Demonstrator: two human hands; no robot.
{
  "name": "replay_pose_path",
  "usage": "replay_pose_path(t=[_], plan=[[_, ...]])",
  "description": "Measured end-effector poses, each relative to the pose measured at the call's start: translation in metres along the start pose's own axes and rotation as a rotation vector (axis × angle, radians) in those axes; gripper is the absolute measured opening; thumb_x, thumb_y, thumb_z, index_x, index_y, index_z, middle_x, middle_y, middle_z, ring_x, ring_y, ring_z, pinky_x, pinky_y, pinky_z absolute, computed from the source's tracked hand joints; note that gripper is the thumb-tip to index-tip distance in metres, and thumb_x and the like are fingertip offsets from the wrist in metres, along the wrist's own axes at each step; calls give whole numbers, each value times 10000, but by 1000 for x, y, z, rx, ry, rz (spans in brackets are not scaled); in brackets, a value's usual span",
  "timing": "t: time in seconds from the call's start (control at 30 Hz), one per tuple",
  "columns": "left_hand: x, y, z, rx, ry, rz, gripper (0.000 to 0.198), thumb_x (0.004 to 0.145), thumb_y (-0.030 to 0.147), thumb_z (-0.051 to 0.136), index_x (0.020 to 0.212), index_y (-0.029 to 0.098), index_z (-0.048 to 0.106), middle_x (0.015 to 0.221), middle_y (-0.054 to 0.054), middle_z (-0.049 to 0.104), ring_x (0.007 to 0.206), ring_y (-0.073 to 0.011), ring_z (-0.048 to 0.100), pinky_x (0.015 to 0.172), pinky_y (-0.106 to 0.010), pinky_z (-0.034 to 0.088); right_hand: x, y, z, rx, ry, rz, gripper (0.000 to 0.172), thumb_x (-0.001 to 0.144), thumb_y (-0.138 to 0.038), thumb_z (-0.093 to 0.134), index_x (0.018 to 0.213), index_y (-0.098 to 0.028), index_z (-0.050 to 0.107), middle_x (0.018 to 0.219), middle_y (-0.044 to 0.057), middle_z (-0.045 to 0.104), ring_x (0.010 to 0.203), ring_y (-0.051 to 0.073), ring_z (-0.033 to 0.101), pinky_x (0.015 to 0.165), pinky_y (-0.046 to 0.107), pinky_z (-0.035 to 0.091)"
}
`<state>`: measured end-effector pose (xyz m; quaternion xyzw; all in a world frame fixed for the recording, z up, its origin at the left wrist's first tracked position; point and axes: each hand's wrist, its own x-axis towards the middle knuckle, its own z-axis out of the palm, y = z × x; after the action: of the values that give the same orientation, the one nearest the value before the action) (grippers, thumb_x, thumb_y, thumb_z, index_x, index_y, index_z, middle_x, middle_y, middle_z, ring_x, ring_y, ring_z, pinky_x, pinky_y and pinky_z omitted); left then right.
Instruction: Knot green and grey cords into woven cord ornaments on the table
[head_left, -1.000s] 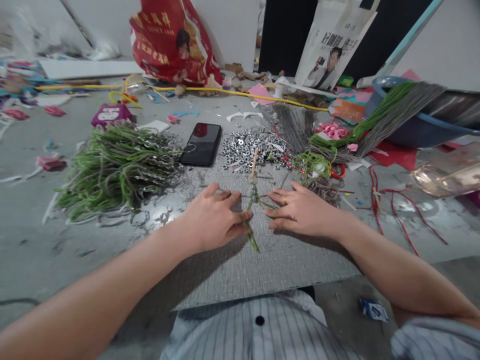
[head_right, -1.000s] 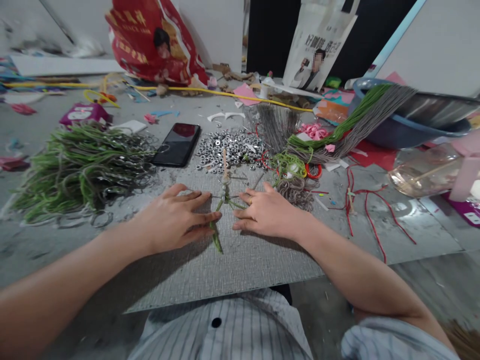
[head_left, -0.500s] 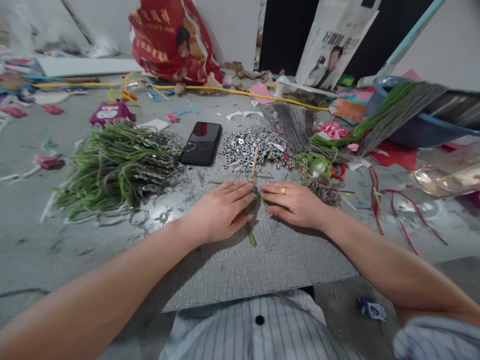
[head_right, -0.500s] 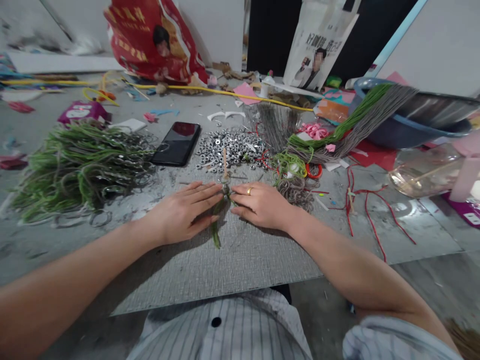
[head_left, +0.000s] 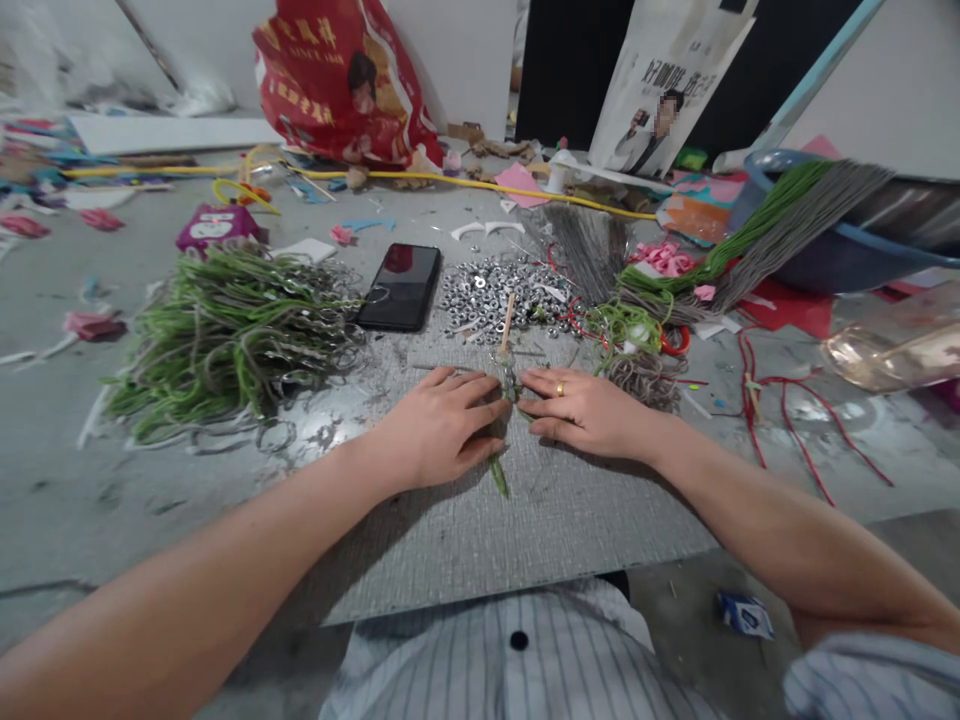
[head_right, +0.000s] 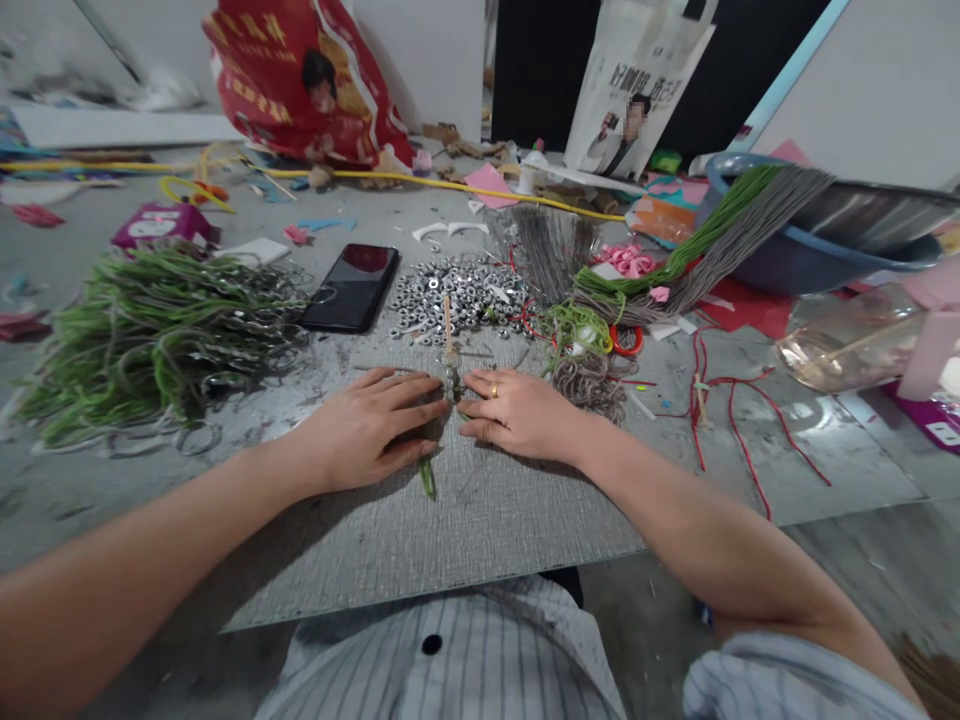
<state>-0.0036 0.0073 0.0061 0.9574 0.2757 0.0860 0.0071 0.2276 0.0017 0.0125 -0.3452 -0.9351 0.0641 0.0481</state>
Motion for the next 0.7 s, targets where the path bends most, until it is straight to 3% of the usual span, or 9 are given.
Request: replay_pose_path(t=[0.47, 0.7], plan=[[-1, -7, -1, -42, -1, 15, 330, 846, 429, 531, 1099, 264, 665, 1213, -110, 578, 1075, -290, 562, 882, -459, 436, -1, 1, -15, 326, -265, 117, 408, 911, -463, 422, 894, -202, 736, 1486, 112, 247, 1396, 230, 161, 1131, 466, 142], [-2, -7, -1, -29, 14, 31, 334, 868, 431, 495, 1108, 263, 655, 1216, -107, 574, 1078, -275, 557, 897, -452, 427, -1, 2, -21, 395, -322, 119, 406, 901, -474, 437, 821, -219, 743, 1512, 53, 198, 1413, 227, 101, 1143, 462, 76]])
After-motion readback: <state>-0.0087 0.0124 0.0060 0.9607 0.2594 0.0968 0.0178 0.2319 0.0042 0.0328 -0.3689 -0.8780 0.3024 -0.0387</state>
